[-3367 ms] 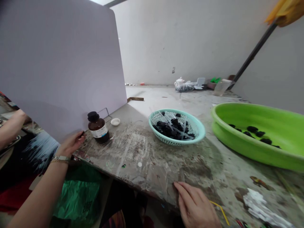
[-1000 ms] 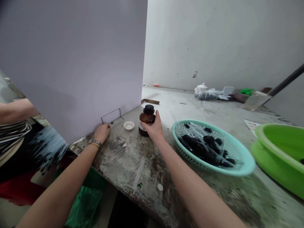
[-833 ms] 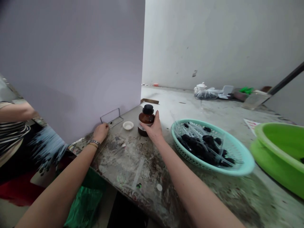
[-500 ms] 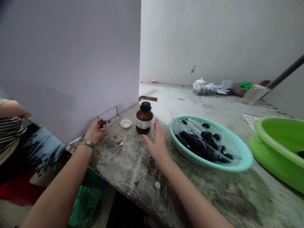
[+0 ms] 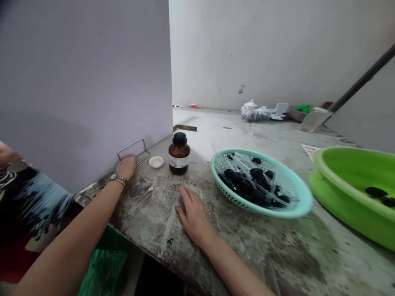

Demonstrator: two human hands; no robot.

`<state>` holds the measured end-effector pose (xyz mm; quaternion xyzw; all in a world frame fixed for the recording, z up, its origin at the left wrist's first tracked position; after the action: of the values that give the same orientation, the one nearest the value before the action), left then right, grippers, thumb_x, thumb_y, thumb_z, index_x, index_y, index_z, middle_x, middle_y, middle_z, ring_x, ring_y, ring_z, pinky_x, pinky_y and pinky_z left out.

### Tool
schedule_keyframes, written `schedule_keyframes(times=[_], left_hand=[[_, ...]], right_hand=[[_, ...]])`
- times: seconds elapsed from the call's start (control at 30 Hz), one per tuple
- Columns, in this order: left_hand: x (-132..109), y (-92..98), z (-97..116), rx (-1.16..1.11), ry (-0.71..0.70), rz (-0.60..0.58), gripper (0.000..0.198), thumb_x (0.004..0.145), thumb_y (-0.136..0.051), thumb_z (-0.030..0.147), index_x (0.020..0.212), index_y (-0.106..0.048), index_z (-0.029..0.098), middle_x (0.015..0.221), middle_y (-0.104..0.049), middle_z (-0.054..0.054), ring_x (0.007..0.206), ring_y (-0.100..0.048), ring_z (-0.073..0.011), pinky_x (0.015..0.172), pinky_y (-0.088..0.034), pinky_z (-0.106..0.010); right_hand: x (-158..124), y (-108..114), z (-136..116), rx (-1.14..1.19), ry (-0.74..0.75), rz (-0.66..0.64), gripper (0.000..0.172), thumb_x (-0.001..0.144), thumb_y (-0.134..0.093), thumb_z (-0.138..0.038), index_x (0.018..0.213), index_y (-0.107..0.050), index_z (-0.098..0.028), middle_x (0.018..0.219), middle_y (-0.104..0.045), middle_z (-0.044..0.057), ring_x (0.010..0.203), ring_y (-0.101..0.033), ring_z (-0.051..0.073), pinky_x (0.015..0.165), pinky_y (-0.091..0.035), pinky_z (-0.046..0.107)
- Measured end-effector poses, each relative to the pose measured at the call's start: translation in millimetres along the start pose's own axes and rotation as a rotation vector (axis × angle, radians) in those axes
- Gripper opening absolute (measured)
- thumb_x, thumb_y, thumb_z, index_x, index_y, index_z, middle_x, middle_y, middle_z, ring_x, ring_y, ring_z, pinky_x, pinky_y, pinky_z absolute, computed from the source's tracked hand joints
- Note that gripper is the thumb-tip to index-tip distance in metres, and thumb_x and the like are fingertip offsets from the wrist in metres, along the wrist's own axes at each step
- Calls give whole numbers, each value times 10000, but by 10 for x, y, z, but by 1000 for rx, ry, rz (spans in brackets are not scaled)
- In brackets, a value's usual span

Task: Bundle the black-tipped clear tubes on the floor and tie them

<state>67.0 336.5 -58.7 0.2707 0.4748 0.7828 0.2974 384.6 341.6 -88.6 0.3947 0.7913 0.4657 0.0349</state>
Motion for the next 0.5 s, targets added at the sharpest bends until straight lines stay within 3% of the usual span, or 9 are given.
schedule_keyframes(times=[0.13, 0.3, 0.4, 0.5], left_hand=[[41, -9, 22, -19, -2, 11, 254, 838, -391, 83, 935, -625, 101, 1020, -649, -247, 1080, -599, -310, 895, -446, -412], [34, 78, 1, -228, 44, 30, 146, 797, -454, 104, 777, -591, 150, 885, -654, -171, 1010, -608, -287, 829, -455, -354], [-60, 123, 43, -457, 90, -23, 95, 772, -504, 191, 678, -514, 182, 673, -574, -68, 745, -602, -217, 617, -447, -264], [-289, 129, 163, -751, 110, -157, 160, 758, -500, 328, 675, -452, 200, 560, -423, 26, 446, -385, -112, 410, -306, -206]], right_hand=[[4, 19, -29, 0, -21, -19, 570, 871, -478, -204, 1427, -366, -147, 1316, -500, 140, 1212, -452, 274, 1059, -369, 473], [-2, 70, -66, 17, -35, -9, 565, 852, -515, -157, 1404, -398, -144, 1305, -508, 134, 1209, -445, 259, 1067, -361, 452], [-4, 107, -94, 31, -45, -7, 573, 836, -543, -143, 1394, -412, -160, 1310, -511, 123, 1216, -442, 250, 1081, -342, 451], [11, 142, -104, 54, -55, -7, 581, 824, -566, -139, 1386, -423, -174, 1309, -518, 113, 1212, -449, 244, 1077, -345, 436]])
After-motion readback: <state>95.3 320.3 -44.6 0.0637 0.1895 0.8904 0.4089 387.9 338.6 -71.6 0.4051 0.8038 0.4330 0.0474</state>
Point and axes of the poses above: each hand's wrist, its own x-axis towards the middle knuckle, its own y-axis out of the back of the hand, z = x × y, the point moved 9 cm from there along x, towards the middle knuckle
